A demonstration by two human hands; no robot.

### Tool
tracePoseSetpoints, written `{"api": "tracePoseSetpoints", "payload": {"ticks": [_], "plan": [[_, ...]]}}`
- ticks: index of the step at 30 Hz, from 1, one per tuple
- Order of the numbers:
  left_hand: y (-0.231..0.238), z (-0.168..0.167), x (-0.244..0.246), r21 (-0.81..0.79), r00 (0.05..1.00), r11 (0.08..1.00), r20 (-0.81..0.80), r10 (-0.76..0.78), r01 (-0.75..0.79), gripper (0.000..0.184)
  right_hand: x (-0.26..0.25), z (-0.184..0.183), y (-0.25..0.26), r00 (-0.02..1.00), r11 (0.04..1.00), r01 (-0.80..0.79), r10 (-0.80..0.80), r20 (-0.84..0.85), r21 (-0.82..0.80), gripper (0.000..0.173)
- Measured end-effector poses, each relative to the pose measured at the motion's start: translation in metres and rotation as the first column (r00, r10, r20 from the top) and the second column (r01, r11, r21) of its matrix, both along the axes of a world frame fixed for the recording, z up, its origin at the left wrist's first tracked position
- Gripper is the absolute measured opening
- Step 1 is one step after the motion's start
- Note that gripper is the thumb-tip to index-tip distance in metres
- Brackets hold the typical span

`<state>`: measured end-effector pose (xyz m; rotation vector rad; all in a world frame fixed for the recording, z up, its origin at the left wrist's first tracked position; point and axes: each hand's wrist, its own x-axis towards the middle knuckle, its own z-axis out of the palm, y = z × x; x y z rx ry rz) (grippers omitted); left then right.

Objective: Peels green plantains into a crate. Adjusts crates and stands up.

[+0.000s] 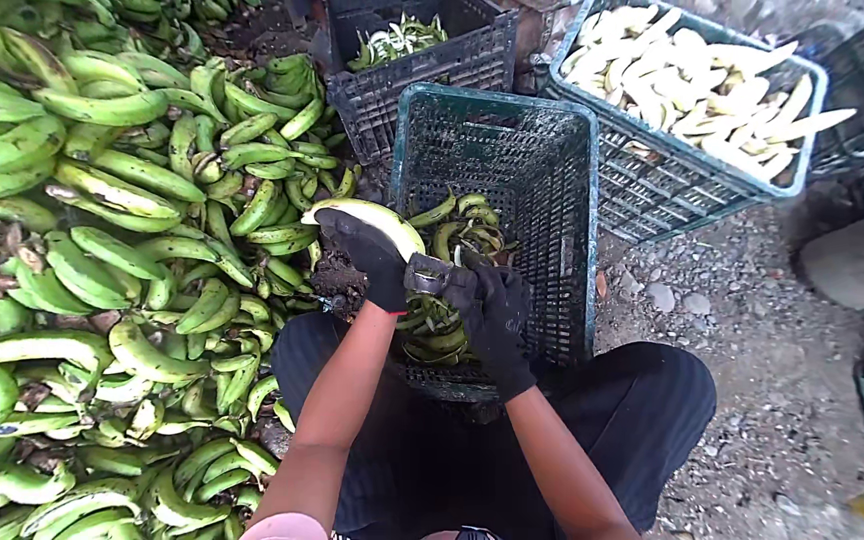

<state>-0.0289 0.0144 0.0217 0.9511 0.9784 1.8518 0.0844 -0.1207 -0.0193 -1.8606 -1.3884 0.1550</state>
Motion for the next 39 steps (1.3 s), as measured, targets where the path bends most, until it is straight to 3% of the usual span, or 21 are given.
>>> {"api": "tracePoseSetpoints", "payload": {"ticks": [2, 5, 7, 11, 13, 15, 17, 19, 20, 22, 23, 25, 28, 30, 33, 36, 39], "plan": [[-0.003, -0.008, 0.0, 0.05, 0.997, 0.999, 0.077, -0.004, 0.0, 0.058, -0.002, 0.0, 0.003, 1.0, 1.0, 0.002, -0.002, -0.01, -0.001, 0.067], [-0.01, -0.001, 0.001, 0.09, 0.897, 0.904, 0.113, -0.426, 0.418, 0.079, 0.011, 0.014, 0.014, 0.996, 0.99, -0.06, 0.051, -0.075, -0.128, 0.065], [-0.013, 0.003, 0.001, 0.005, 0.815, 0.816, 0.045, -0.577, 0.578, 0.077, 0.017, 0.021, 0.016, 0.999, 0.994, -0.045, 0.042, -0.034, -0.101, 0.066], [-0.018, 0.008, 0.003, -0.175, 0.846, 0.841, -0.067, -0.529, 0.512, 0.06, 0.025, 0.02, 0.014, 0.991, 0.998, 0.04, -0.033, 0.129, -0.054, 0.074], [-0.018, 0.007, 0.003, -0.226, 0.809, 0.819, -0.161, -0.566, 0.527, 0.059, 0.031, 0.025, 0.014, 0.992, 0.995, 0.039, -0.027, 0.126, -0.089, 0.067], [-0.02, 0.006, 0.001, -0.313, 0.652, 0.736, -0.341, -0.677, 0.6, 0.061, 0.041, 0.037, 0.02, 0.998, 0.977, 0.022, -0.009, 0.06, -0.211, 0.059], [-0.029, 0.008, -0.002, -0.429, 0.417, 0.604, -0.455, -0.787, 0.672, 0.063, 0.055, 0.047, 0.035, 0.999, 0.949, 0.033, -0.029, 0.017, -0.312, 0.056], [-0.044, 0.017, -0.001, -0.507, 0.21, 0.531, -0.559, -0.802, 0.679, 0.064, 0.068, 0.053, 0.045, 1.0, 0.918, -0.001, 0.001, 0.0, -0.397, 0.061], [-0.046, 0.018, -0.001, -0.512, 0.178, 0.519, -0.573, -0.8, 0.684, 0.064, 0.074, 0.053, 0.049, 1.0, 0.916, -0.028, 0.02, -0.024, -0.4, 0.065], [-0.038, 0.007, 0.005, -0.423, 0.4, 0.613, -0.491, -0.774, 0.667, 0.059, 0.078, 0.047, 0.049, 0.991, 0.945, -0.052, 0.009, -0.133, -0.323, 0.064], [-0.029, 0.004, 0.009, -0.374, 0.551, 0.648, -0.341, -0.761, 0.664, 0.058, 0.077, 0.041, 0.046, 0.987, 0.957, -0.037, -0.01, -0.16, -0.289, 0.064], [-0.018, 0.011, 0.009, -0.292, 0.716, 0.685, -0.003, -0.698, 0.667, 0.056, 0.064, 0.026, 0.031, 0.994, 0.986, -0.028, 0.009, -0.11, -0.167, 0.059], [-0.014, 0.018, 0.005, -0.272, 0.765, 0.718, 0.311, -0.564, 0.64, 0.053, 0.032, 0.003, 0.01, 0.996, 0.993, -0.079, 0.075, 0.053, 0.084, 0.066], [-0.016, 0.016, 0.001, -0.26, 0.771, 0.746, 0.402, -0.493, 0.613, 0.053, 0.016, -0.015, 0.008, 0.992, 0.961, -0.089, 0.063, 0.107, 0.263, 0.078], [-0.013, 0.013, -0.005, -0.225, 0.747, 0.765, 0.495, -0.444, 0.603, 0.054, 0.008, -0.026, 0.01, 0.992, 0.917, -0.069, 0.022, 0.124, 0.393, 0.077], [-0.013, 0.021, -0.005, -0.267, 0.766, 0.777, 0.513, -0.387, 0.57, 0.05, 0.004, -0.012, 0.011, 0.998, 0.947, -0.017, -0.005, 0.07, 0.321, 0.075], [-0.017, 0.02, 0.0, -0.266, 0.85, 0.81, 0.241, -0.469, 0.522, 0.043, 0.012, 0.02, 0.011, 0.989, 0.996, -0.08, 0.074, -0.127, -0.037, 0.064]]}}
